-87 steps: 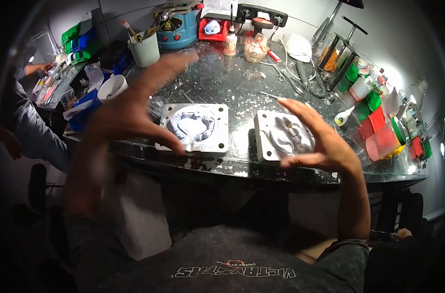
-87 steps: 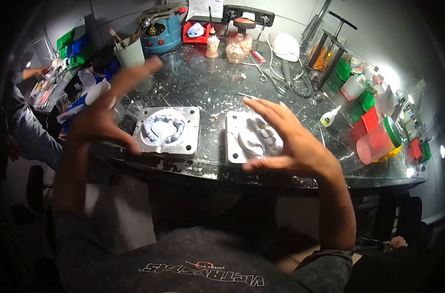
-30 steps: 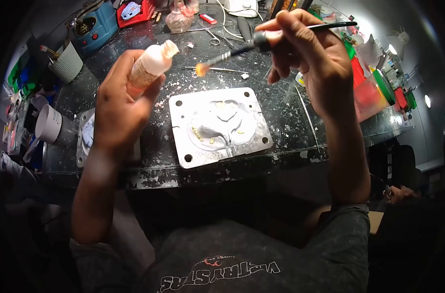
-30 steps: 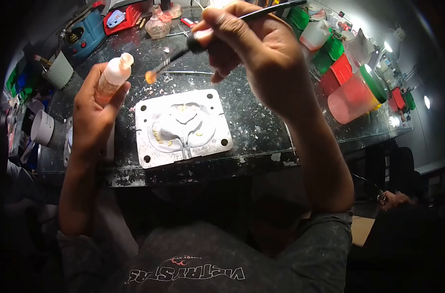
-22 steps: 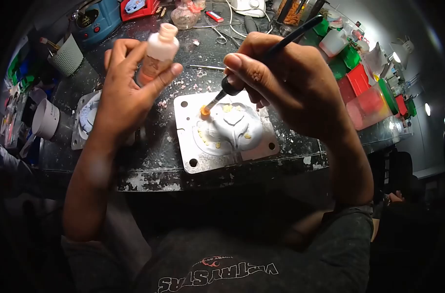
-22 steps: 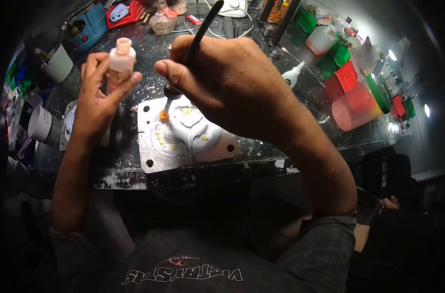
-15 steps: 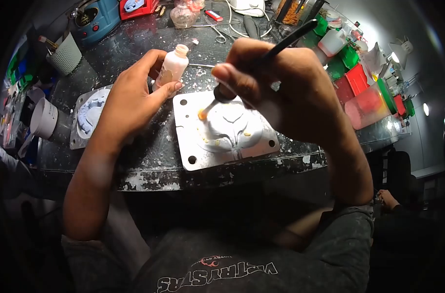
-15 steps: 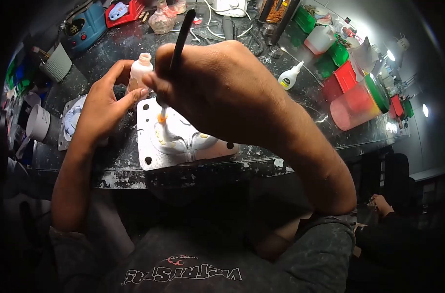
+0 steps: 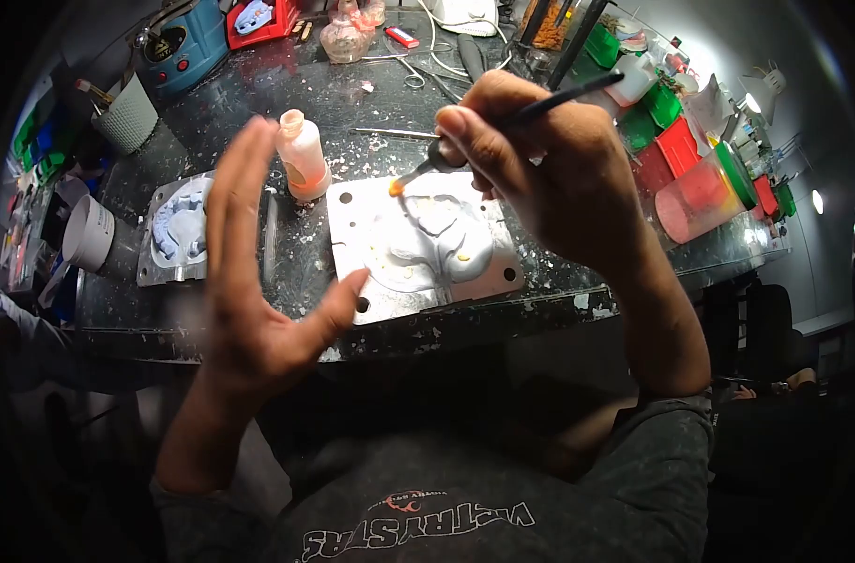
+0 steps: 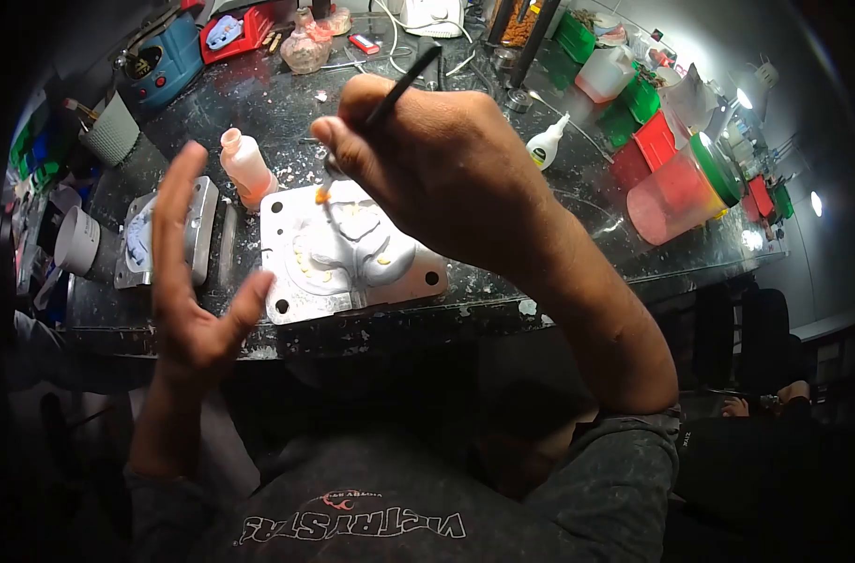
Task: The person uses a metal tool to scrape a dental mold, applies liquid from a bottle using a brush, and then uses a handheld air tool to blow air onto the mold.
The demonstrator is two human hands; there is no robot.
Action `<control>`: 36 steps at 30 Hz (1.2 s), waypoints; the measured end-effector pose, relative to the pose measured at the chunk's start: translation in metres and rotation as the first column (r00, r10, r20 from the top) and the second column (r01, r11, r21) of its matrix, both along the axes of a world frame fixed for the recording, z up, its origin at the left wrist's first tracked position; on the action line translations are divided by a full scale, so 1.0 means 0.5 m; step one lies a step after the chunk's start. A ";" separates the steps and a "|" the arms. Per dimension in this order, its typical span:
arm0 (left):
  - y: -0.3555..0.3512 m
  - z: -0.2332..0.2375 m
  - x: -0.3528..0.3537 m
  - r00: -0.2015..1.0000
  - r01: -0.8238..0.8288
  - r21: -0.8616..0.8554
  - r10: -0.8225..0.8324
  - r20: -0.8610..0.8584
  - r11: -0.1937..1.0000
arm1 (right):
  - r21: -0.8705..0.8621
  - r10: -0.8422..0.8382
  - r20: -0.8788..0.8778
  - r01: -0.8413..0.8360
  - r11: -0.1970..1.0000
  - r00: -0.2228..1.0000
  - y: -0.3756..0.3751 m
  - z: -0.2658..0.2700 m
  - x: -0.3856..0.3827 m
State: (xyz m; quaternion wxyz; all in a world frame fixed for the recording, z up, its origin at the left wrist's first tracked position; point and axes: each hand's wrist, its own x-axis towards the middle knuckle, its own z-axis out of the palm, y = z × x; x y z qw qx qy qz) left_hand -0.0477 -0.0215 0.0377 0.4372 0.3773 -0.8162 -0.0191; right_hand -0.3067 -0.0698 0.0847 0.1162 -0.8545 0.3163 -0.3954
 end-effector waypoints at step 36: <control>0.008 -0.059 -0.010 0.975 0.219 0.353 -0.189 -0.117 0.910 | 0.067 0.102 -0.228 -0.089 0.994 0.968 0.088 0.057 -0.040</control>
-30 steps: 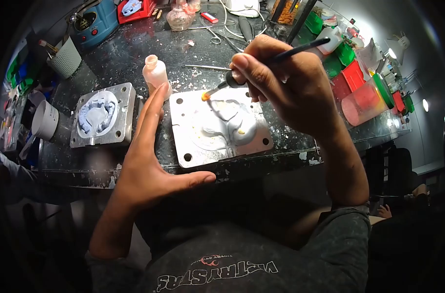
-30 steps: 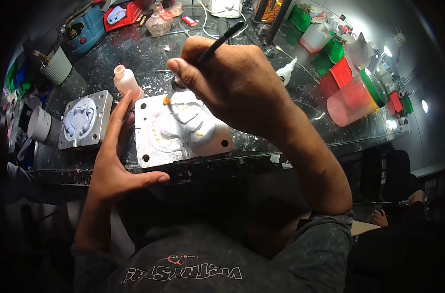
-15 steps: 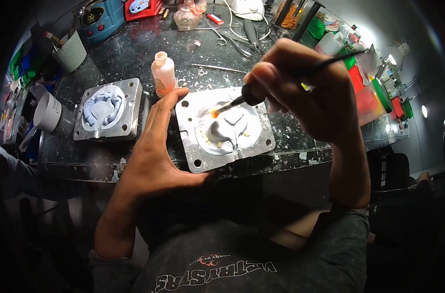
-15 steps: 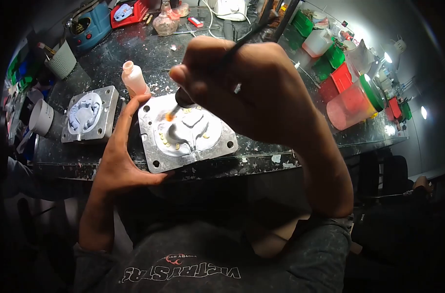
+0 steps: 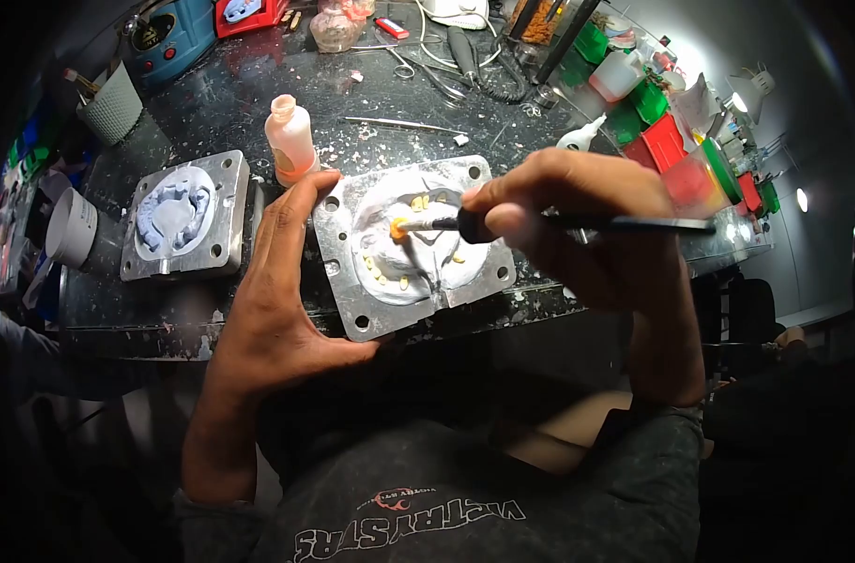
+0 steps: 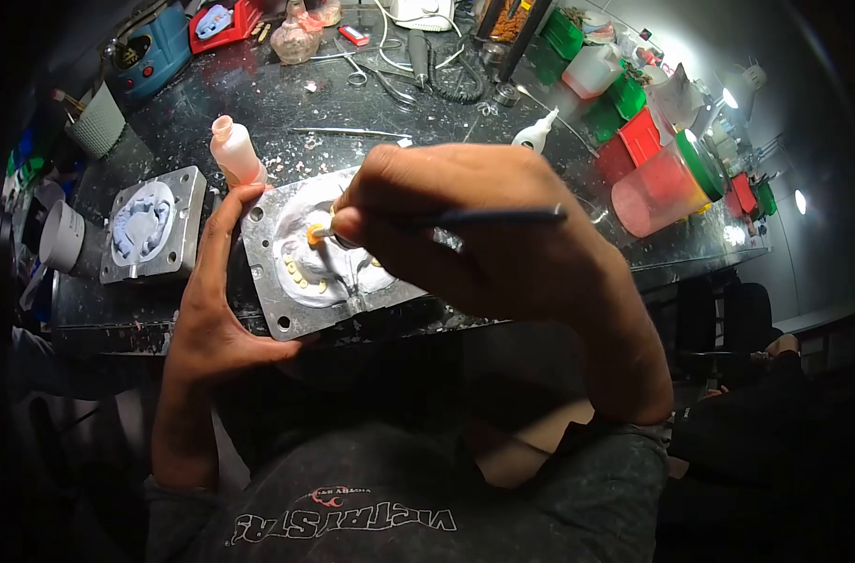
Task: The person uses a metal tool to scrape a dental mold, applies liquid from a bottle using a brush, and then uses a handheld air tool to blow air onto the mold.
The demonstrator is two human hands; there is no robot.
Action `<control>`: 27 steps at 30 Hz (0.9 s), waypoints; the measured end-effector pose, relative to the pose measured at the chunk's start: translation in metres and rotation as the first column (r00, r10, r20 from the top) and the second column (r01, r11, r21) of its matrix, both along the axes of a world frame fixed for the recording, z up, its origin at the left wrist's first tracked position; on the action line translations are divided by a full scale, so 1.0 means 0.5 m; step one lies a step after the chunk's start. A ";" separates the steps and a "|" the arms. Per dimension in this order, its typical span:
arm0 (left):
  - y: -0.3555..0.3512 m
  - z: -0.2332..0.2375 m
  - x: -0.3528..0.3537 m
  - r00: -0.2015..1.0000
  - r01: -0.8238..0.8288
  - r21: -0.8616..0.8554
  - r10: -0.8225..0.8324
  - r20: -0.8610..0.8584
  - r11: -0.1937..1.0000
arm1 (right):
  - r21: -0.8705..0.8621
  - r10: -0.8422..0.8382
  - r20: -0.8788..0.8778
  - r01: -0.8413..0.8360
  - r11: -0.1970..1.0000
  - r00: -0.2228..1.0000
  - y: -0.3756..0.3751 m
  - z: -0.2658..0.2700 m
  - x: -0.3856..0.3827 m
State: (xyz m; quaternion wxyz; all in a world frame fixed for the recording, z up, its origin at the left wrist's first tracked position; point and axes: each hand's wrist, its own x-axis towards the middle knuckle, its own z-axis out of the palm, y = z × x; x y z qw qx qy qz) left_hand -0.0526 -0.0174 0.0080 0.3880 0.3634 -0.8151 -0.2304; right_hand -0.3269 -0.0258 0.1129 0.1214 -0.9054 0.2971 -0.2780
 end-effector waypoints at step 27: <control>-0.003 -0.002 0.002 0.999 -0.018 0.011 0.017 0.038 1.000 | -0.236 -0.133 0.125 0.159 0.959 0.983 0.024 -0.038 -0.016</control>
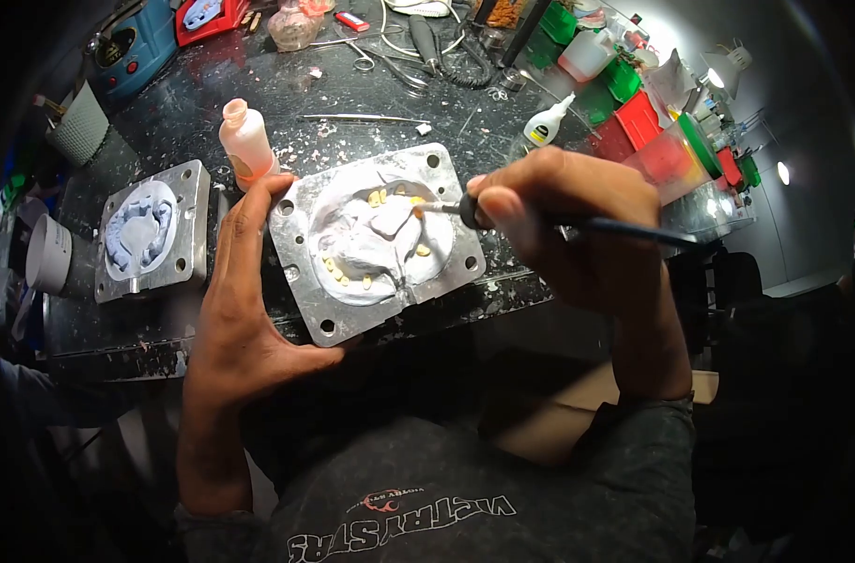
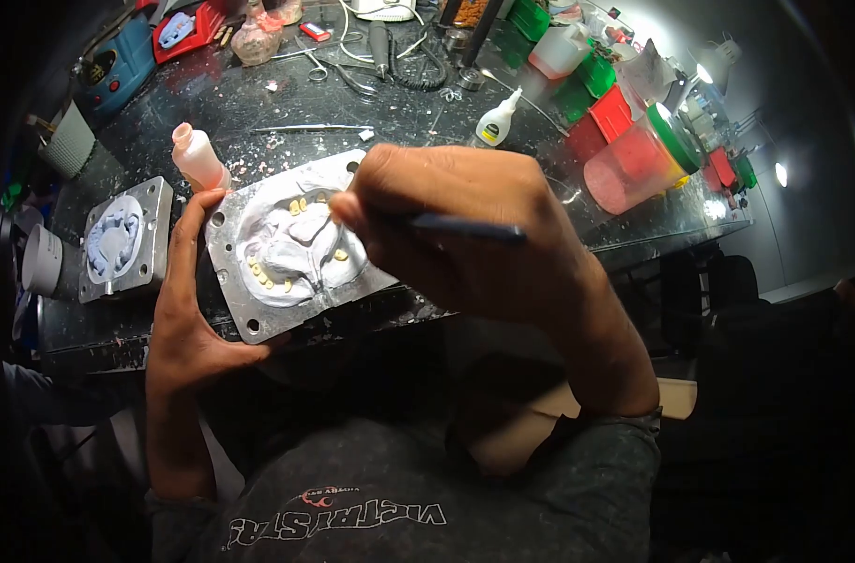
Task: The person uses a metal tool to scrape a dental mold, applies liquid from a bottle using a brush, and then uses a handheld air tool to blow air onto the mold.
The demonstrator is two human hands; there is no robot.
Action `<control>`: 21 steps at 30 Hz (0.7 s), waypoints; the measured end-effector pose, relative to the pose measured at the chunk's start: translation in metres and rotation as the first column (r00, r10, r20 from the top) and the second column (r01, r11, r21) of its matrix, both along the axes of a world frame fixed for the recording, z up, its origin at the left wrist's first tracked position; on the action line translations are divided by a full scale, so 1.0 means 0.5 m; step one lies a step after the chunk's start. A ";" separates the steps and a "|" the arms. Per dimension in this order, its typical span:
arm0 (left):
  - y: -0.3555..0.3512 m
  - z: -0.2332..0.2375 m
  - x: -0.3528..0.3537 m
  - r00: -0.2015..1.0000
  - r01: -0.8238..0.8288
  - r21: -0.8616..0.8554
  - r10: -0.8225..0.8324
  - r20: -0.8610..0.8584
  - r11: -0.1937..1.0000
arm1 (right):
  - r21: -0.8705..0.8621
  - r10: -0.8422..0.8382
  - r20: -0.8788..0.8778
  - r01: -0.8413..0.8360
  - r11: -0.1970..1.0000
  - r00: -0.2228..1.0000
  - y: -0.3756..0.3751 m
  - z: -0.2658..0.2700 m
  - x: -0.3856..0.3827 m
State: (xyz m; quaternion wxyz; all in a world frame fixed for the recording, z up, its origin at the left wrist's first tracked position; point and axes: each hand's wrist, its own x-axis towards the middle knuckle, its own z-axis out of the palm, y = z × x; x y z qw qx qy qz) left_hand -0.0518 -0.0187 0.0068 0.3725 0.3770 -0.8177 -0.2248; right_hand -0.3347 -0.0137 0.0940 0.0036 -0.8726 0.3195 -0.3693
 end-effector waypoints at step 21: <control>-0.001 -0.002 -0.005 0.999 0.014 -0.019 -0.015 -0.033 1.000 | -0.029 -0.072 -0.029 0.072 0.997 0.997 -0.004 -0.009 -0.007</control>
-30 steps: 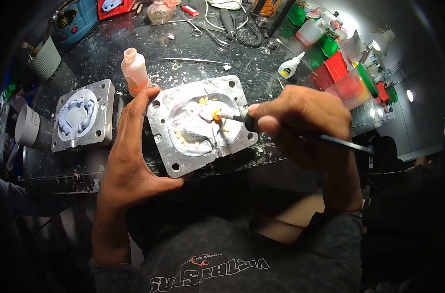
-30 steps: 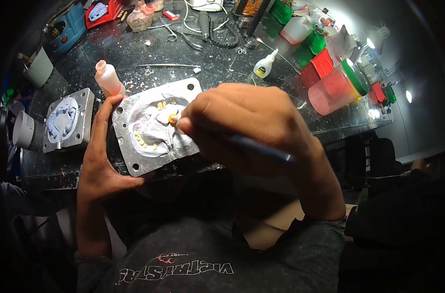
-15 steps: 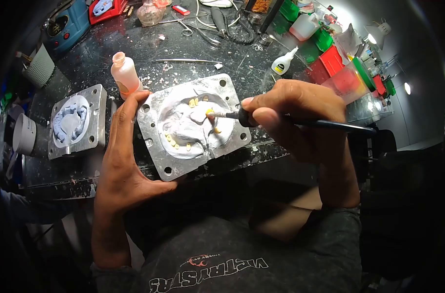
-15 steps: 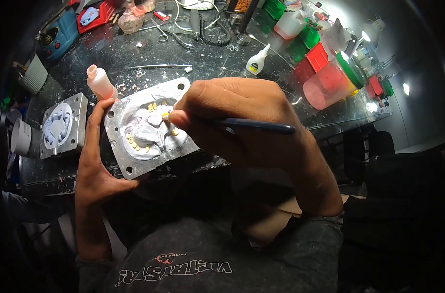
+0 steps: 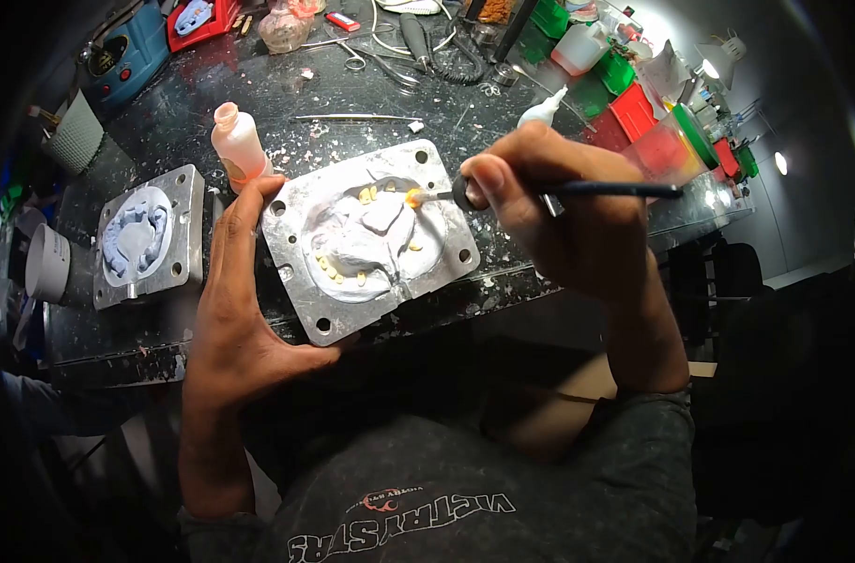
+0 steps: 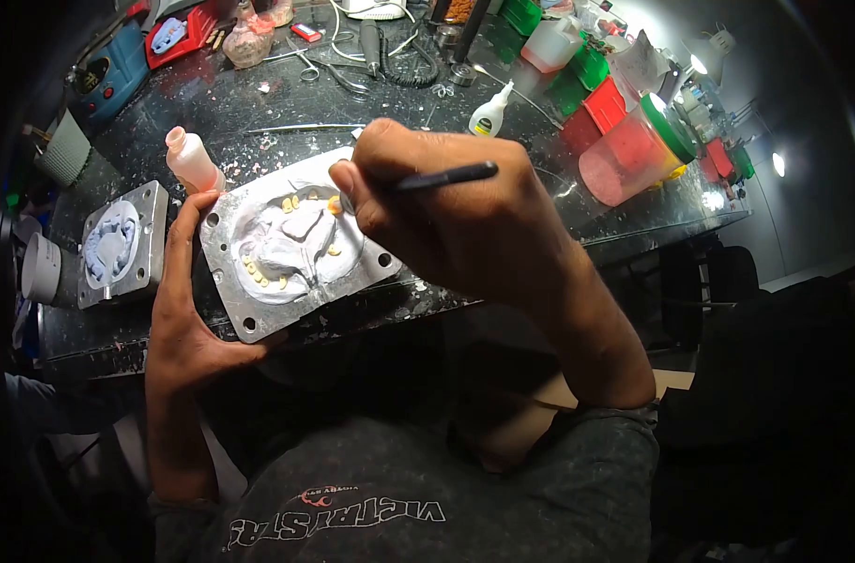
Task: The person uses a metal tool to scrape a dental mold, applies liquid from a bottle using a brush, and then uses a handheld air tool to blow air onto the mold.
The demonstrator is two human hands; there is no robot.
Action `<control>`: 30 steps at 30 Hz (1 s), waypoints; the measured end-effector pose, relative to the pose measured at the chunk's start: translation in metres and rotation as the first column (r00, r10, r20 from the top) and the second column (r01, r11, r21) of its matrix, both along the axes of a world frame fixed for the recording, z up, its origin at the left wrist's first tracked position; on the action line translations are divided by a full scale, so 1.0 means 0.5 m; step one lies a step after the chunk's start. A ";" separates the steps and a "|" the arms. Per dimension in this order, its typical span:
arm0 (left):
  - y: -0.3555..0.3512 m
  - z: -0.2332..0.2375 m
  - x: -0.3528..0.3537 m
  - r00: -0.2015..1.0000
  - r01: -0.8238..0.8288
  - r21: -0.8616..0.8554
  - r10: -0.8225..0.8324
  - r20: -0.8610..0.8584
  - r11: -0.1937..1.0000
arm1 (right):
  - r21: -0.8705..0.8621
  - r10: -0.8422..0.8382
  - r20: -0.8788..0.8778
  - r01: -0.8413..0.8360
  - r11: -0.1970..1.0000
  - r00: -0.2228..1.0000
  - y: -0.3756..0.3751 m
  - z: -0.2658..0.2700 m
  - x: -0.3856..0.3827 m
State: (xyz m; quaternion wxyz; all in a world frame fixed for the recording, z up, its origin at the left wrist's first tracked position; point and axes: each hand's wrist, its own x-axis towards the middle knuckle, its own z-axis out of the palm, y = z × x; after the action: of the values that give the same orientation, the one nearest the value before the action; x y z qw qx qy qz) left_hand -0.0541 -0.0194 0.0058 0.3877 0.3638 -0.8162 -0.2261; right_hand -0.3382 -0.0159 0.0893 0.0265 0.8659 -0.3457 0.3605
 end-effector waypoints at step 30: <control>0.003 0.006 0.002 0.998 -0.053 0.034 0.051 0.047 0.998 | 0.338 0.118 -0.162 -0.057 0.939 0.980 -0.035 0.064 0.002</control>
State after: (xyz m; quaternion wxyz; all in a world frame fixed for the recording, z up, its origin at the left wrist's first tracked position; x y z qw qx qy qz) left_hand -0.0529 -0.0178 0.0088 0.3680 0.3970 -0.8111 -0.2218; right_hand -0.3370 -0.0335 0.1211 -0.1046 0.9015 -0.3588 0.2184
